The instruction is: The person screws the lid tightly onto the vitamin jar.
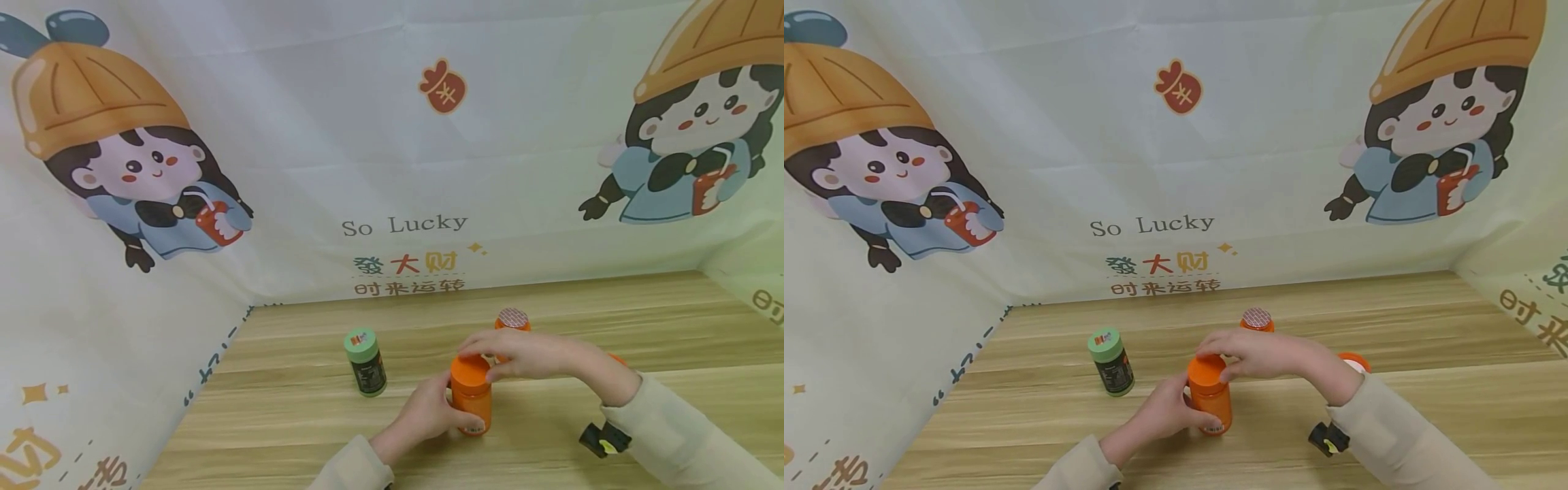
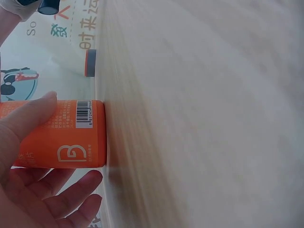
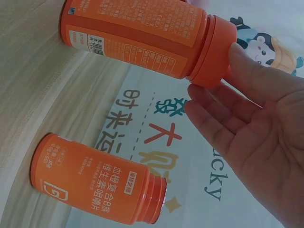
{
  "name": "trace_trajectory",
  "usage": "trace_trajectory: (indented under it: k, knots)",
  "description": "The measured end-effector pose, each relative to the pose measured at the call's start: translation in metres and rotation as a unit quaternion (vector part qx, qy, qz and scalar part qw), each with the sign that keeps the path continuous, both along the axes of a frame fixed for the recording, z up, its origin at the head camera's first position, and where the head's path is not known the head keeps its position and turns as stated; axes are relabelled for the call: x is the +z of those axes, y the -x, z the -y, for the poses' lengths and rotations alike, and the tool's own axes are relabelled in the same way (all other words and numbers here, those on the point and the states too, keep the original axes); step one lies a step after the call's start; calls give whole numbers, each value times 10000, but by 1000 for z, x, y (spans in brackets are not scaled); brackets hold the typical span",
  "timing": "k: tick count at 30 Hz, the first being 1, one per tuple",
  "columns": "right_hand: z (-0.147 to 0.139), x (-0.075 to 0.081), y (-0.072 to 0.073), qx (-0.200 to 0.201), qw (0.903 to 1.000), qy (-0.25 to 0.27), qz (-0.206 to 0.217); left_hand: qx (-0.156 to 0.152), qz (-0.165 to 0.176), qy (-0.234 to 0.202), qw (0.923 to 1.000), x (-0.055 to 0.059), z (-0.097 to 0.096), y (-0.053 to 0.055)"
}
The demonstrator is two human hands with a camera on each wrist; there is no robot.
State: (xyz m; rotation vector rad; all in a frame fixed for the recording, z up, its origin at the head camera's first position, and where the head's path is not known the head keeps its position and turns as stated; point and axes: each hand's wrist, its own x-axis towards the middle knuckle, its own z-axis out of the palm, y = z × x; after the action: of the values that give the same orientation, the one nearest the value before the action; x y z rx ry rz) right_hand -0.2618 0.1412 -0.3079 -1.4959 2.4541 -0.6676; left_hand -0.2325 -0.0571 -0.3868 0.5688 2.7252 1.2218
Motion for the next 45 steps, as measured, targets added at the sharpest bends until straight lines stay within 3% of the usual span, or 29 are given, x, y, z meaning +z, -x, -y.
trace_trajectory:
  k: [8,20,35,39,45]
  knots:
    - [2,-4,0,-130,9990,4,-419,10,-85,76,9999,0,0,0]
    - [5,-12,-2,-580,9967,34,-572,17,-141,81,9999,0,0,0]
    - [13,-12,-9,-1610,9837,-185,-776,-23,-100,16,9999,-1,1,0]
    - [10,-11,-9,-1438,9876,-85,-631,-16,-104,26,9999,0,0,0]
    - [3,-5,-6,-422,9988,210,-164,24,-99,80,9999,1,0,-1]
